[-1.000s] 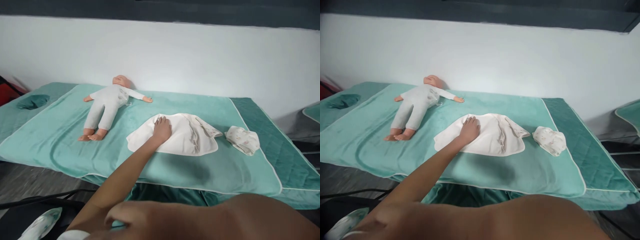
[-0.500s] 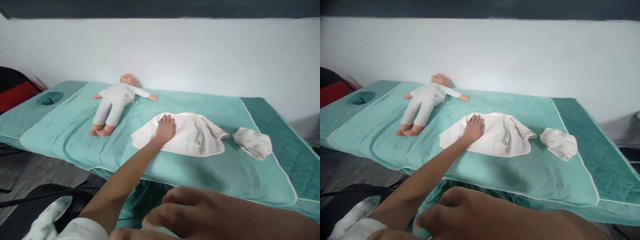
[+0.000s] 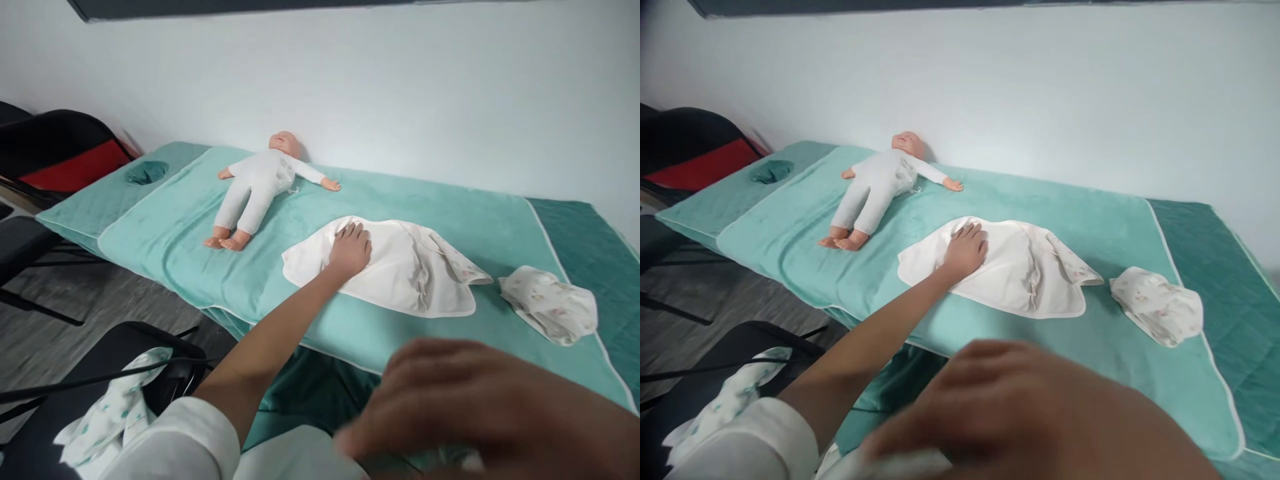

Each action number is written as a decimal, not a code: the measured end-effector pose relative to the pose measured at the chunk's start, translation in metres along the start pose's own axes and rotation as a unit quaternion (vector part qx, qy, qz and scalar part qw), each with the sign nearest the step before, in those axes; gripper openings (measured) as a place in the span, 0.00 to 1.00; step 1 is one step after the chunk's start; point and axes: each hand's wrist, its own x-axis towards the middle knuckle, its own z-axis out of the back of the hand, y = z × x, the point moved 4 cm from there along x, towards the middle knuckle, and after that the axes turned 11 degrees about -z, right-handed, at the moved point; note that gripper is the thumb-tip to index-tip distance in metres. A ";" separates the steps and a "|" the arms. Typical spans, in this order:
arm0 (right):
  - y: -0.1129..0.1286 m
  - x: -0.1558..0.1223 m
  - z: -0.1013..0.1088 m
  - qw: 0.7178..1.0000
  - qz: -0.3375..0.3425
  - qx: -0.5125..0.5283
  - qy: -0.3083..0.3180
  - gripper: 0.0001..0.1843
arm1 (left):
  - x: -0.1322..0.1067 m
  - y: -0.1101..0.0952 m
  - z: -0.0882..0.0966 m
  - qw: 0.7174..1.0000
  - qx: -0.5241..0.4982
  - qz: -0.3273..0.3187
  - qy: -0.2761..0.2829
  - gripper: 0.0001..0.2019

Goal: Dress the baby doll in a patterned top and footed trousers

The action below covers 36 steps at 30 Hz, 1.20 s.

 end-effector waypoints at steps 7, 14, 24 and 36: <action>-0.186 0.038 -0.025 0.882 -0.349 -0.132 -0.287 0.27 | -0.004 -0.003 0.008 0.997 0.009 0.073 -0.012 0.18; -0.263 0.056 -0.028 0.731 -0.525 -0.239 -0.365 0.31 | -0.001 0.000 0.020 0.981 -0.007 0.190 0.026 0.18; -0.260 0.044 -0.017 0.695 -0.531 -0.202 -0.441 0.24 | 0.029 -0.001 0.021 0.940 -0.130 0.301 -0.096 0.30; -0.274 0.050 0.018 0.634 -0.598 -0.140 -0.470 0.22 | 0.058 0.021 -0.003 0.970 -0.083 0.219 -0.060 0.32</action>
